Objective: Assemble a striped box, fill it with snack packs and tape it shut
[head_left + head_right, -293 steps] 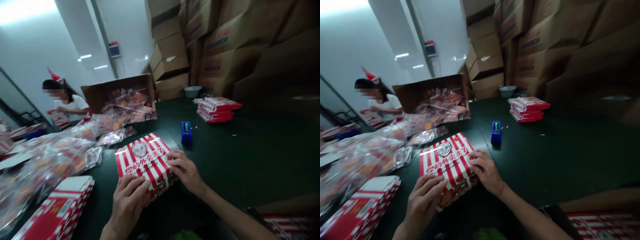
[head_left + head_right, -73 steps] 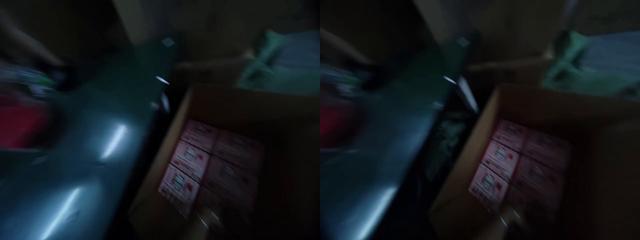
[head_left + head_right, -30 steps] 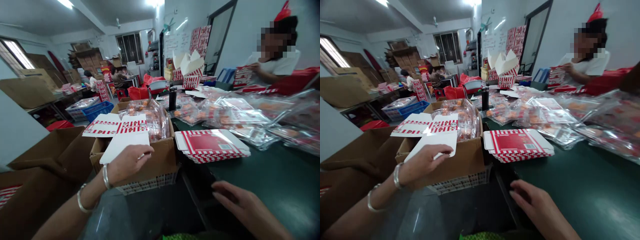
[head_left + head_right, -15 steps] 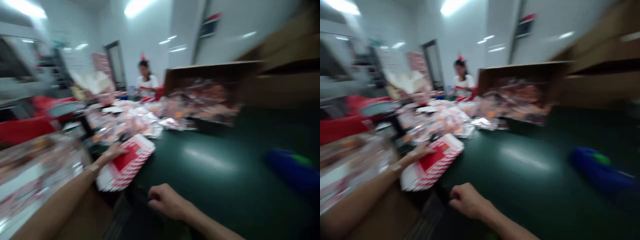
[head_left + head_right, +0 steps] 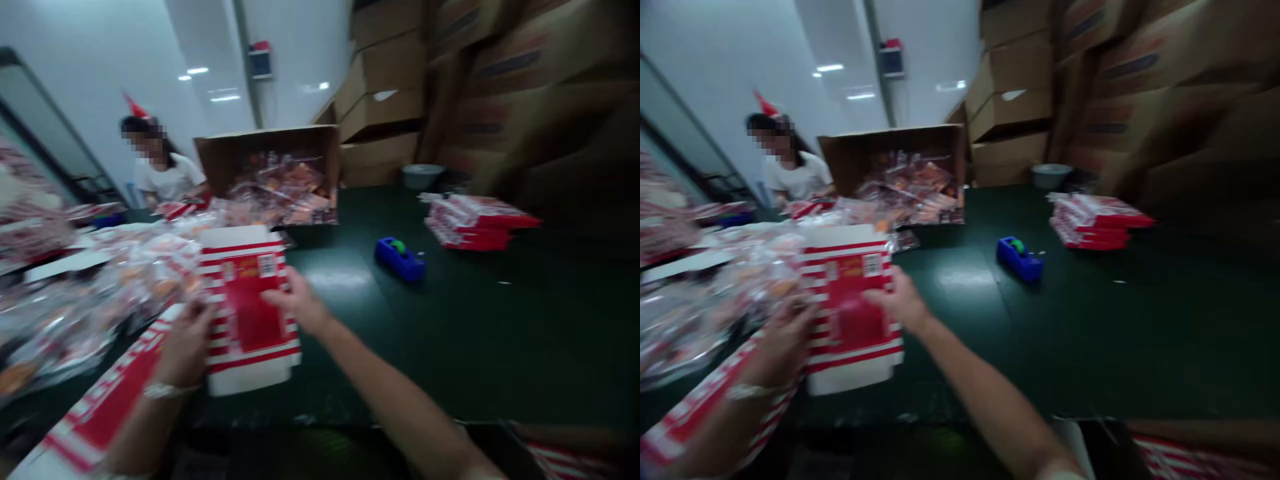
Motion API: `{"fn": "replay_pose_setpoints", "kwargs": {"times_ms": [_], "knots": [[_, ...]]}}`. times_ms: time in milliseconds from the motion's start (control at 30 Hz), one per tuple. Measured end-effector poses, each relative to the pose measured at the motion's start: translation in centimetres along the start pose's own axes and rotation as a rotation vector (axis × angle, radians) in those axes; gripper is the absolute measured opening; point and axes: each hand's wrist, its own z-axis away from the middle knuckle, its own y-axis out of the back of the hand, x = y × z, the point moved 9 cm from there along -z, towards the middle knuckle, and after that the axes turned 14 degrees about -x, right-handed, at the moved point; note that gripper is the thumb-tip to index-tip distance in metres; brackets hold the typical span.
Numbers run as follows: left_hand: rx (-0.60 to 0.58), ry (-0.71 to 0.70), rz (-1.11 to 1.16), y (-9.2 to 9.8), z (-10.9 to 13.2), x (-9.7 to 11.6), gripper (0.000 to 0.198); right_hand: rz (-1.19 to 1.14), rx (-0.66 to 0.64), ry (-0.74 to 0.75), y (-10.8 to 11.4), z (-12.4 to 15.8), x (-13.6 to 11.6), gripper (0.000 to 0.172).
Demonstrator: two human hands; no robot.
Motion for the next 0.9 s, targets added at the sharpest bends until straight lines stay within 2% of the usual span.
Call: {"fn": "replay_pose_setpoints", "kwargs": {"times_ms": [67,100,133,200,267,333,433,500,533,600,667,733,800,867,900], "knots": [[0.120,0.052,-0.097,3.2,4.2,0.6,0.035,0.075,-0.013,-0.029,3.4,2.0,-0.9,0.036],[0.185,0.056,-0.165,3.7,5.9,1.5,0.036,0.235,-0.062,-0.055,4.4,3.3,-1.4,0.030],[0.240,0.043,-0.231,3.4,7.2,2.6,0.038,0.311,-0.106,-0.072,5.1,4.8,-1.9,0.025],[0.288,-0.004,-0.313,1.0,8.8,4.9,0.045,0.469,-0.193,-0.098,5.3,8.3,-2.8,0.015],[0.212,-0.006,-0.247,-2.7,9.3,6.0,0.055,0.574,-0.272,-0.113,4.5,11.6,-3.5,0.007],[0.065,0.067,-0.080,-5.9,9.4,5.8,0.059,0.702,-0.339,-0.133,3.6,14.1,-3.8,0.005],[-0.254,0.153,0.244,-8.9,9.5,5.3,0.042,0.894,-0.399,-0.175,3.3,16.0,-4.3,0.009],[-0.395,0.152,0.397,-8.9,9.6,5.4,0.034,1.000,-0.446,-0.212,3.3,15.8,-4.8,0.013],[-0.417,0.154,0.433,-8.3,9.5,5.4,0.033,1.059,-0.475,-0.230,3.3,15.3,-5.0,0.015],[-0.395,0.166,0.454,-6.8,9.1,4.5,0.034,1.154,-0.528,-0.242,3.2,13.7,-5.2,0.020],[-0.379,0.194,0.472,-6.1,8.6,2.8,0.036,1.134,-0.614,-0.216,2.8,11.8,-4.5,0.027],[-0.390,0.277,0.497,-6.6,8.3,0.0,0.040,1.055,-0.702,-0.240,2.8,10.2,-2.4,0.040],[-0.451,0.393,0.515,-8.0,8.6,-2.8,0.044,1.009,-0.757,-0.337,3.5,9.3,0.5,0.051],[-0.532,0.463,0.514,-9.2,8.9,-4.6,0.045,0.958,-0.789,-0.430,4.4,8.7,2.8,0.051],[-0.578,0.468,0.516,-9.7,8.8,-4.7,0.044,0.902,-0.814,-0.446,4.7,8.5,3.3,0.050]]}}
